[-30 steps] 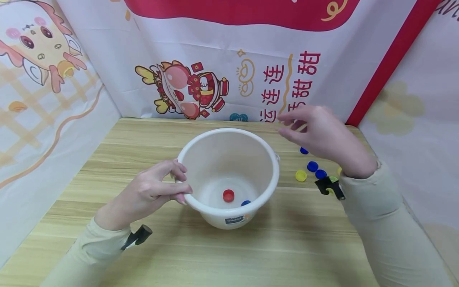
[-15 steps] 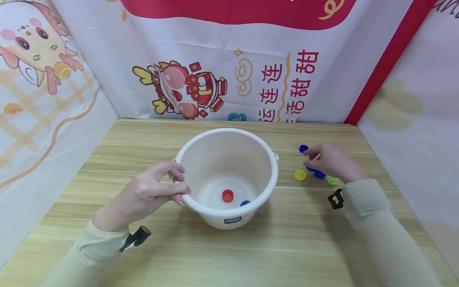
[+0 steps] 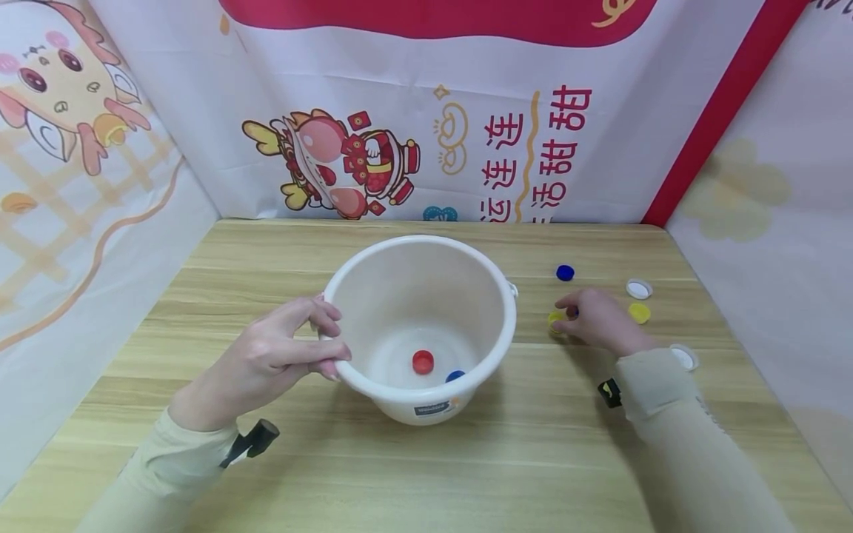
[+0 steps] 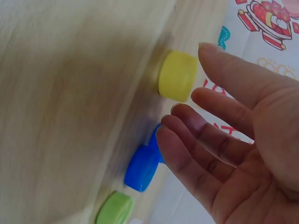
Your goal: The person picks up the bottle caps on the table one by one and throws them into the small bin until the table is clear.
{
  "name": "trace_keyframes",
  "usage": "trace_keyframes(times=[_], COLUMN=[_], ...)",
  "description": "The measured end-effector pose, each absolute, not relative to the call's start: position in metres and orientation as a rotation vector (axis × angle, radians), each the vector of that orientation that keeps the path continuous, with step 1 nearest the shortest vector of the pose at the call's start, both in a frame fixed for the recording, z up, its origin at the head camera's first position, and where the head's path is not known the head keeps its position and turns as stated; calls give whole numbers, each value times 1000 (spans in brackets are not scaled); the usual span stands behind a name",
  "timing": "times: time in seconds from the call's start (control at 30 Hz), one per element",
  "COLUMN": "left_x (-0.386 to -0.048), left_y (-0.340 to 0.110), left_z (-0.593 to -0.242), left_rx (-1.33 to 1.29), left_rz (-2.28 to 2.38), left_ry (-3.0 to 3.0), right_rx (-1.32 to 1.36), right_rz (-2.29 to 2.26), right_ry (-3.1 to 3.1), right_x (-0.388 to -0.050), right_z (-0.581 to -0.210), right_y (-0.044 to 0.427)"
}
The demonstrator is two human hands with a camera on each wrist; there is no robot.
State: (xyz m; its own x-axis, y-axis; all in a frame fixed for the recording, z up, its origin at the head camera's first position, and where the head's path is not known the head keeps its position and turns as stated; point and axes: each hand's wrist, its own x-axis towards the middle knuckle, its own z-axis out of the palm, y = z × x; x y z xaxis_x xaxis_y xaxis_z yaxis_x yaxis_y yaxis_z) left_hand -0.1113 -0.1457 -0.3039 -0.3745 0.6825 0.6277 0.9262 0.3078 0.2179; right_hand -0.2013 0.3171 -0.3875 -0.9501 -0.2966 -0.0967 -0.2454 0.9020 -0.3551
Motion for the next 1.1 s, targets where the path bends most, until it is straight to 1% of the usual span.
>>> trace_keyframes(times=[0.37, 0.63, 1.1], left_x=[-111, -111, -111], left_y=[-146, -146, -146], left_z=[-305, -307, -307], left_rx=[-1403, -1410, -1411], left_rz=[-783, -805, -827], left_ry=[-2187, -2163, -2184], right_rx=[-323, -228, -163], right_rz=[-413, -431, -443], right_ry=[2898, 2844, 2811], right_x=[-204, -206, -208], right_z=[-389, -389, -387], right_y=[305, 299, 294])
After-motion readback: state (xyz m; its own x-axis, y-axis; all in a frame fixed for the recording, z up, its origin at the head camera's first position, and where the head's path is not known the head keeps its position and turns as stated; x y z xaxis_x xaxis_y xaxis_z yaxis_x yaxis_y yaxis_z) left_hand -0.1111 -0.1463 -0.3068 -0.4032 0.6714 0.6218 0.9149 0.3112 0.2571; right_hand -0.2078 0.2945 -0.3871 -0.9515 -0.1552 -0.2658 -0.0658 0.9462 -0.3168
